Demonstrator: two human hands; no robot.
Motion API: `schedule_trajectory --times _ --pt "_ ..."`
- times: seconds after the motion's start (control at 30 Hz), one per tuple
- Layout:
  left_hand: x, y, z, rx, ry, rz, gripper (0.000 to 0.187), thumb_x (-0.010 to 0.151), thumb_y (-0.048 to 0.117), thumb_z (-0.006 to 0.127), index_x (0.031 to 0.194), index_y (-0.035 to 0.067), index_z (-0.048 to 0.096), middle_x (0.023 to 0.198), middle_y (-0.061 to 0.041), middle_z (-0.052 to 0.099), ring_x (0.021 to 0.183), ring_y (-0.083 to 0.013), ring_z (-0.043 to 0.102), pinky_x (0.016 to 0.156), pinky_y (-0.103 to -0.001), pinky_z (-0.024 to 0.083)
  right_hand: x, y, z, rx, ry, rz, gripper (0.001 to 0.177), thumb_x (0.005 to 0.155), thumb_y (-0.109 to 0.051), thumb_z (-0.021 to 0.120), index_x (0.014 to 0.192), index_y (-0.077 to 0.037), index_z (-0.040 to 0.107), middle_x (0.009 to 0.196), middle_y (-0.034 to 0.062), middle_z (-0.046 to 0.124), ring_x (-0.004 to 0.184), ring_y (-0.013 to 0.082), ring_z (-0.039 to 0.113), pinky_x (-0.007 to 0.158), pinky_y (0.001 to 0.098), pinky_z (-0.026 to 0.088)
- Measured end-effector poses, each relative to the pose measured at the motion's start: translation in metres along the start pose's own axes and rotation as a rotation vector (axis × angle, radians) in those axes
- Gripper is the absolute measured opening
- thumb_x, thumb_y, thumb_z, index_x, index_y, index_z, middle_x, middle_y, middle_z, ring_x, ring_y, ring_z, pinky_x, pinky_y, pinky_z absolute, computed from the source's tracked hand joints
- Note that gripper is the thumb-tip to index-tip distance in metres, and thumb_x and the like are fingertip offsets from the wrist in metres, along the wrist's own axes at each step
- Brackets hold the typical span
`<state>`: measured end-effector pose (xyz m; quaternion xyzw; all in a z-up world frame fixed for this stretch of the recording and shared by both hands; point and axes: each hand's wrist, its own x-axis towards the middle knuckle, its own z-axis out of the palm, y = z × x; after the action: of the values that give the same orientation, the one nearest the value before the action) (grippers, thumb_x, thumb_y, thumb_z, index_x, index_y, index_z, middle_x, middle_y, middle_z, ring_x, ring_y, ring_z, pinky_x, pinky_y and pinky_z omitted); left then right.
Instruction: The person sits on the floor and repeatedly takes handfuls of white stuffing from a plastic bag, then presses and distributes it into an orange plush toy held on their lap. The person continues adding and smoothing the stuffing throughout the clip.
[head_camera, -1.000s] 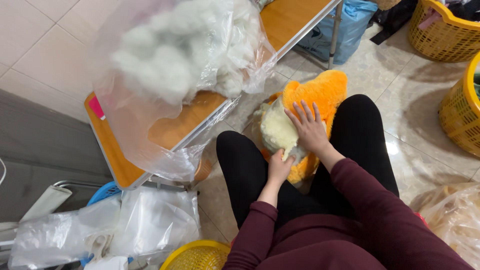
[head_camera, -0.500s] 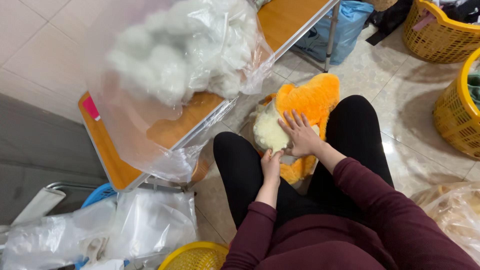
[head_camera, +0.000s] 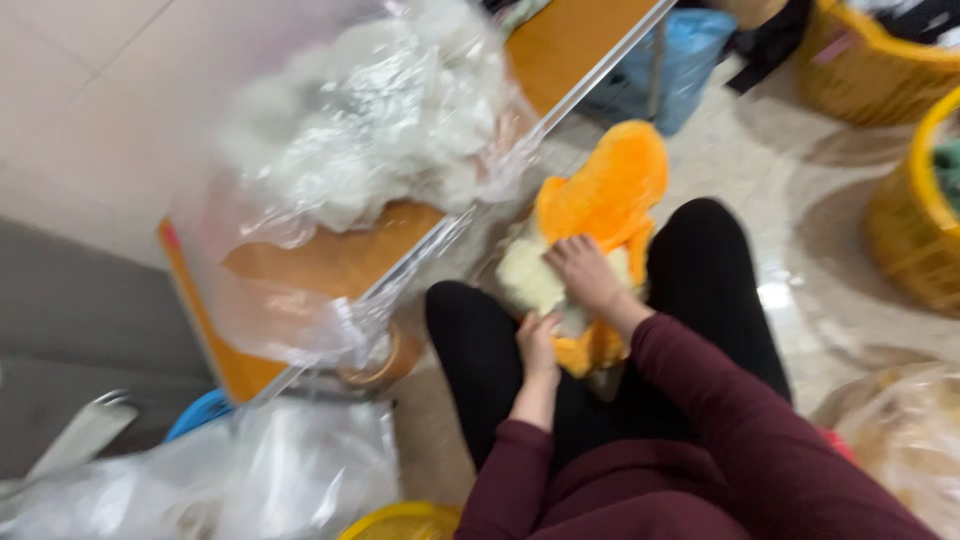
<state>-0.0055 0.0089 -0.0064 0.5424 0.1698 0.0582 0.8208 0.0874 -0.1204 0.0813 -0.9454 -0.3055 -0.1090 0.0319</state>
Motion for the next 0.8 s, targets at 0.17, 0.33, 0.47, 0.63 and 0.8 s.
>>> schedule_trajectory --times 0.17,0.33,0.47,0.63,0.8 --pt "0.004 -0.001 0.004 -0.182 0.055 0.002 0.019 0.085 0.009 0.067 0.101 0.0 0.069 0.1 -0.003 0.069 0.097 -0.0151 0.062 0.089 -0.027 0.046 -0.038 -0.007 -0.032 0.327 0.297 0.102 0.092 0.062 -0.031 0.083 0.144 -0.013 0.047 0.152 0.0304 0.029 0.141 0.0468 0.032 0.115 0.0605 0.017" --pt "0.007 -0.008 0.001 -0.156 0.04 -0.005 0.02 0.086 0.01 0.067 0.103 0.0 0.07 0.101 -0.003 0.07 0.096 -0.0147 0.063 0.088 -0.028 0.048 -0.076 0.008 -0.021 0.522 0.338 0.32 0.089 0.071 -0.025 0.079 0.152 -0.013 0.041 0.161 0.0339 0.019 0.144 0.0505 0.028 0.119 0.0536 0.027" --pt "0.004 -0.011 0.005 0.202 0.027 0.109 0.024 0.089 0.017 0.072 0.105 0.0 0.068 0.098 -0.011 0.071 0.088 -0.0237 0.065 0.076 -0.035 0.049 -0.076 0.013 0.001 0.553 0.198 0.399 0.095 0.077 -0.027 0.077 0.158 -0.006 0.032 0.162 0.0316 0.027 0.143 0.0497 0.034 0.12 0.056 0.027" --pt "-0.013 0.005 0.015 0.831 0.108 0.325 0.029 0.09 0.025 0.074 0.103 0.004 0.059 0.097 -0.018 0.068 0.094 -0.0378 0.066 0.08 -0.044 0.051 -0.076 0.013 -0.001 0.589 0.19 0.375 0.092 0.082 -0.031 0.075 0.16 -0.008 0.032 0.159 0.0299 0.039 0.14 0.047 0.043 0.118 0.0514 0.033" --pt "-0.032 0.031 0.023 1.231 0.025 0.649 0.022 0.084 0.016 0.075 0.098 0.011 0.06 0.095 -0.01 0.066 0.108 -0.0328 0.055 0.103 -0.054 0.036 -0.079 0.01 -0.003 0.365 0.246 0.309 0.093 0.075 -0.034 0.078 0.152 -0.005 0.035 0.139 0.0293 0.051 0.129 0.0419 0.05 0.113 0.0548 0.027"
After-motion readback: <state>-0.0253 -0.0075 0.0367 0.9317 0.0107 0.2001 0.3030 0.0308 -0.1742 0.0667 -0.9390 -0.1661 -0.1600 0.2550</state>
